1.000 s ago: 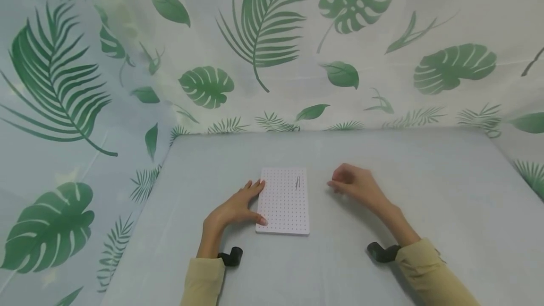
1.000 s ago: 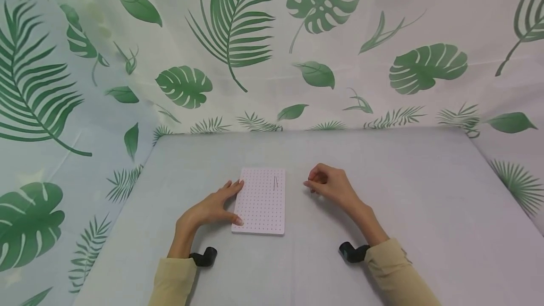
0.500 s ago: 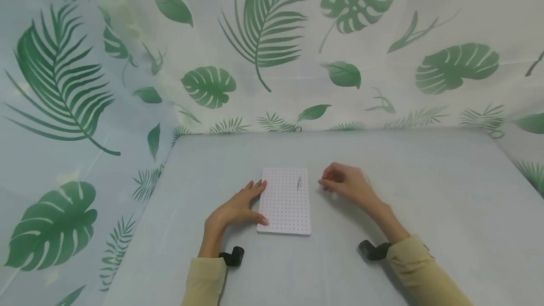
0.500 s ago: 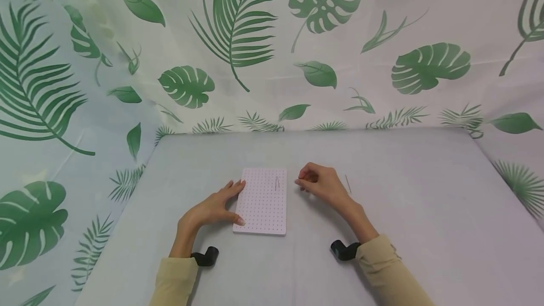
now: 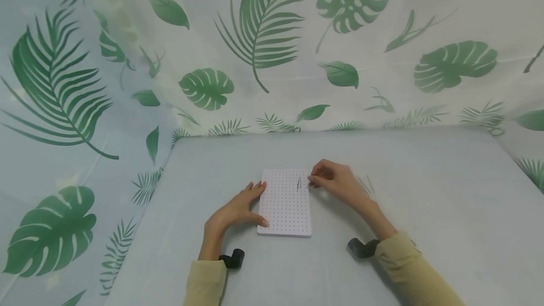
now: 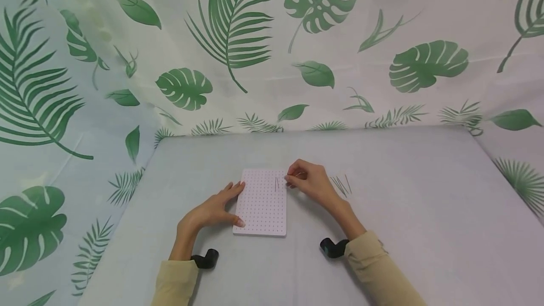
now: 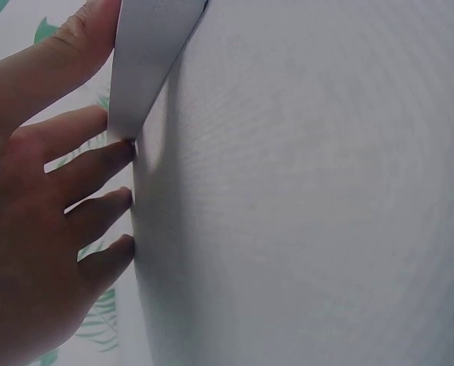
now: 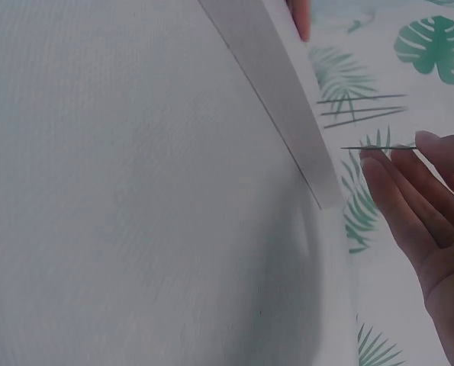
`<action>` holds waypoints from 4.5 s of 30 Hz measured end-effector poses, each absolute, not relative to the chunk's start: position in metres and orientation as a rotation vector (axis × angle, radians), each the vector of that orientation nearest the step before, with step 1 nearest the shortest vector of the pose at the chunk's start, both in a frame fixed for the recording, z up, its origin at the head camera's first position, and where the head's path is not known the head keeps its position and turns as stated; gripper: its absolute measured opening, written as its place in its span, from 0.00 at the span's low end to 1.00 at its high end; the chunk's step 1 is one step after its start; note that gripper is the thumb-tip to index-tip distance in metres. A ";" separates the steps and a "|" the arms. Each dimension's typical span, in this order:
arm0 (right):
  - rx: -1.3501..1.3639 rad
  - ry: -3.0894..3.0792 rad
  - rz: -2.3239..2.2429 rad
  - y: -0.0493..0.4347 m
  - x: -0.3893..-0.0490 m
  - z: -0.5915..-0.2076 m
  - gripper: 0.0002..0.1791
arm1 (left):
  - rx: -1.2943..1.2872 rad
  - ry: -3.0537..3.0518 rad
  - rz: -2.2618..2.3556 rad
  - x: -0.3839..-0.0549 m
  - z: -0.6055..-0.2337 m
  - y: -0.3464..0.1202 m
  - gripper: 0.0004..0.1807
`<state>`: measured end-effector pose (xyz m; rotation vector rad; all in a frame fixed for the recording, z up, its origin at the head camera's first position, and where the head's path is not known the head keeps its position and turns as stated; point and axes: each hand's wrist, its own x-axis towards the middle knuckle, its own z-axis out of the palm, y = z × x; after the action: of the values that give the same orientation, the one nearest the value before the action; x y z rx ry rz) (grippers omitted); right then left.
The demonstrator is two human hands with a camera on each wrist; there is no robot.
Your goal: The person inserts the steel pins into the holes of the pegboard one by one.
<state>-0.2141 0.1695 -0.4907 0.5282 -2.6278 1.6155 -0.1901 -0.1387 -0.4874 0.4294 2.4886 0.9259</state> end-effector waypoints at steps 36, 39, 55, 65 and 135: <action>0.577 -2.708 1.396 0.152 -0.211 -0.500 0.05 | 0.425 2.479 0.927 -0.190 -0.487 -0.136 0.60; 0.578 -2.718 1.372 0.152 -0.210 -0.498 0.05 | 0.427 2.488 0.918 -0.191 -0.488 -0.136 0.60; 0.604 -2.771 1.241 0.155 -0.210 -0.499 0.06 | 0.436 2.488 0.925 -0.187 -0.488 -0.141 0.60; 0.551 -2.870 1.132 0.172 -0.209 -0.496 0.05 | 0.432 2.487 0.928 -0.187 -0.486 -0.143 0.59; 0.461 -3.105 0.932 0.319 -0.211 -0.503 0.29 | 0.426 2.492 0.895 -0.190 -0.485 -0.141 0.60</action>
<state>-0.2107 0.3189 -0.5033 0.4611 -3.1055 0.9324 -0.1903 -0.1408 -0.4853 0.4260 2.4923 0.8954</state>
